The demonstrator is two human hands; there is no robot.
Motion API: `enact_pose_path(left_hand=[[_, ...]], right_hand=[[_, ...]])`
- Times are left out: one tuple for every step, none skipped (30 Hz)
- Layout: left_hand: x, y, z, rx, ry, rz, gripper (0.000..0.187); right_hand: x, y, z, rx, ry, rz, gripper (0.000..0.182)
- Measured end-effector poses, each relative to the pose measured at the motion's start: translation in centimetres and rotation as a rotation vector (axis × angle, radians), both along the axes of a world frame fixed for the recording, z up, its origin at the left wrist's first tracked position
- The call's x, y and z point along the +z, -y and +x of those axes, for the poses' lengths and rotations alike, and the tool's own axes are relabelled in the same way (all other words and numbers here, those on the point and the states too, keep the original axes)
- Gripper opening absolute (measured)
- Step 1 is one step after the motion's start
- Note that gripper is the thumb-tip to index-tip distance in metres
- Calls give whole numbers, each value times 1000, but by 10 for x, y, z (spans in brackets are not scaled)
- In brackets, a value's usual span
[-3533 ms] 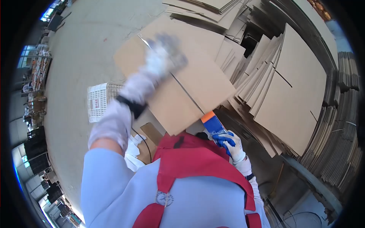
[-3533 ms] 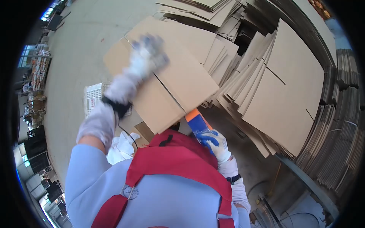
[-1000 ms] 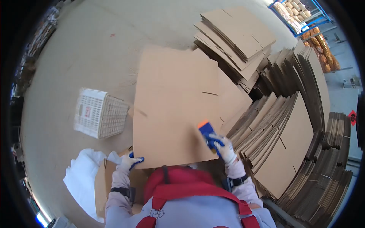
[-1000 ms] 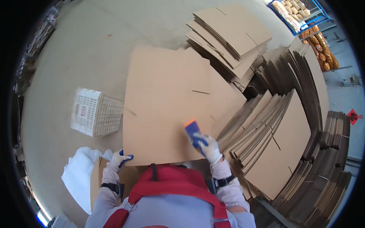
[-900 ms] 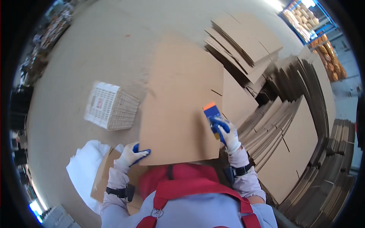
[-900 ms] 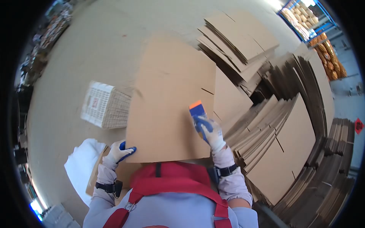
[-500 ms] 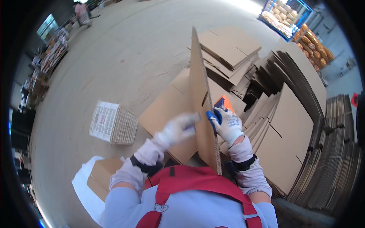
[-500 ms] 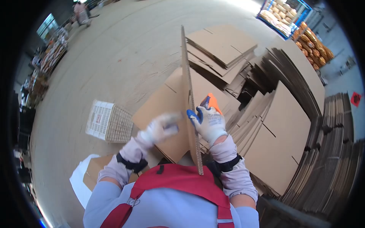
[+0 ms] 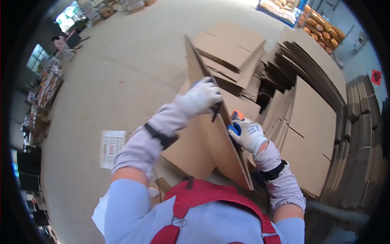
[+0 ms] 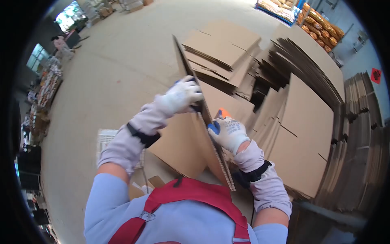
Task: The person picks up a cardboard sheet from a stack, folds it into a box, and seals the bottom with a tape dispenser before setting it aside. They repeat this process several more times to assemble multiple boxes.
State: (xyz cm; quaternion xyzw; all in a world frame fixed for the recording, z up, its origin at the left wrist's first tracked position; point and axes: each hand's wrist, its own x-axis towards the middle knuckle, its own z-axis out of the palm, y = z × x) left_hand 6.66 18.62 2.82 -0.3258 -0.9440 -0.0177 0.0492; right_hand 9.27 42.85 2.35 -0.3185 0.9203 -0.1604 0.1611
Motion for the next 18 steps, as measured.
enact_pose_path(left_hand=[[1, -1, -14, -55, 2, 22, 38], [-2, 2, -23, -106, 2, 45, 35], [-3, 7, -22, -109, -1, 27, 36], [-3, 15, -9, -93, -17, 11, 38], [1, 23, 12, -146, -69, 121, 38], [15, 21, 41, -224, -44, 209, 37], [22, 13, 76, -272, 70, 367, 34], [34, -3, 118, -204, 210, 283, 31], [49, -18, 151, -220, 390, 159, 29], [54, -34, 179, -208, 597, 79, 33], [40, -49, 193, -165, 1012, 57, 39], [34, -64, 196, -173, 1330, 123, 47], [32, -82, 196, -15, 1372, 123, 50], [32, -99, 193, 145, 1399, 117, 54], [27, -116, 188, 248, 1305, 89, 56], [22, -131, 184, 349, 1213, 65, 57], [23, -145, 182, 378, 1137, 52, 56], [24, -156, 180, 401, 1067, 37, 55]], right_hand=[[2, 7, -1, -37, -58, 21, 41], [6, 10, -4, -72, -119, 42, 40], [-2, 0, -17, -77, -136, -45, 39], [-1, -16, -27, -84, -162, -112, 34], [4, -32, -40, -43, -176, -106, 31], [21, -44, -41, -12, -188, -102, 31], [23, -57, -45, 16, -316, -155, 30], [27, -64, -53, 19, -347, -128, 30], [37, -63, -61, 1, -338, -68, 32], [44, -59, -72, -18, -323, 1, 33], [28, -50, -87, 17, -361, -24, 34], [7, -38, -99, 47, -400, -52, 35], [6, -18, -89, -14, -336, 35, 34], [4, -3, -91, -16, -294, -2, 32], [8, 14, -86, 12, -311, 20, 32], [13, 26, -83, 43, -325, 43, 31], [13, 31, -83, 51, -317, 35, 31], [11, 34, -83, 102, -330, 29, 32]])
